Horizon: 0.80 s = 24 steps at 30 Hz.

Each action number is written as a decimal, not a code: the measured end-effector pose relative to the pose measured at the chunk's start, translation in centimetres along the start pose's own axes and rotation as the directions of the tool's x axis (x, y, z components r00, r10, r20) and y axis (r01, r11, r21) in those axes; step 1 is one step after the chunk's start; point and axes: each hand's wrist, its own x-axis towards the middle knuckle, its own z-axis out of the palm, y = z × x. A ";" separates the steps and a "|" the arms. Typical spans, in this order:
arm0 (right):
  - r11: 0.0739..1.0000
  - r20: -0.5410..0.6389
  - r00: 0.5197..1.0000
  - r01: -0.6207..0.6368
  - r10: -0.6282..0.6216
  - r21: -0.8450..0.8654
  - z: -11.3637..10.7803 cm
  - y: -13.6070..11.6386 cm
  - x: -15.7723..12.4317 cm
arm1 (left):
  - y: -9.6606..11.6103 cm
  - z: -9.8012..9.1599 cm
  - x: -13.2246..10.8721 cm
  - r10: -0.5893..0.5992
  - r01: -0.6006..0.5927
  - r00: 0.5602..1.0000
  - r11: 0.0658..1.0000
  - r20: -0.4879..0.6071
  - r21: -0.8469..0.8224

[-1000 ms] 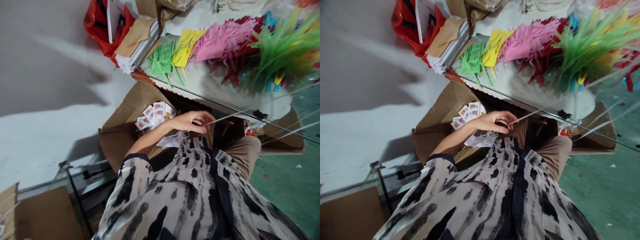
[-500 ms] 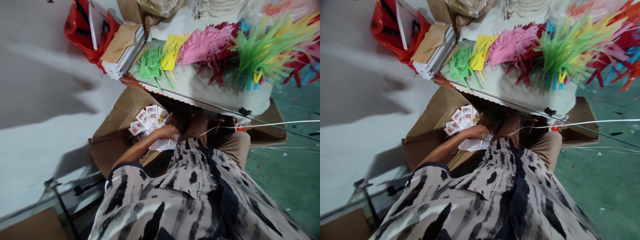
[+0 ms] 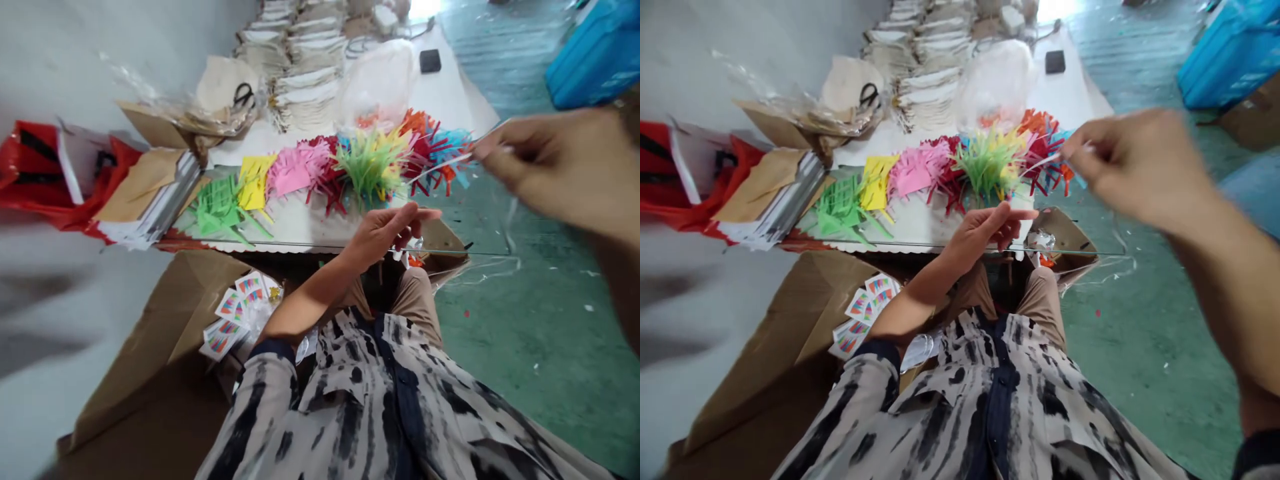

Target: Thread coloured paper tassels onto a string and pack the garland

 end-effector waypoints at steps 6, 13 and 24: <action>0.997 0.218 0.973 0.079 -0.082 0.023 4.9 0.5 -4.0 | -2.4 0.6 1.5 -0.217 0.118 0.965 0.865 -0.150 -0.488; 0.975 0.563 0.813 0.023 -0.148 0.223 7.9 5.5 -4.5 | -2.0 -2.4 2.2 -0.217 0.043 0.924 0.879 -0.316 -0.475; 0.588 0.333 0.902 -0.432 0.275 0.684 16.8 1.2 -2.7 | -5.9 -2.6 -0.7 -0.055 0.069 0.946 0.997 -0.318 0.035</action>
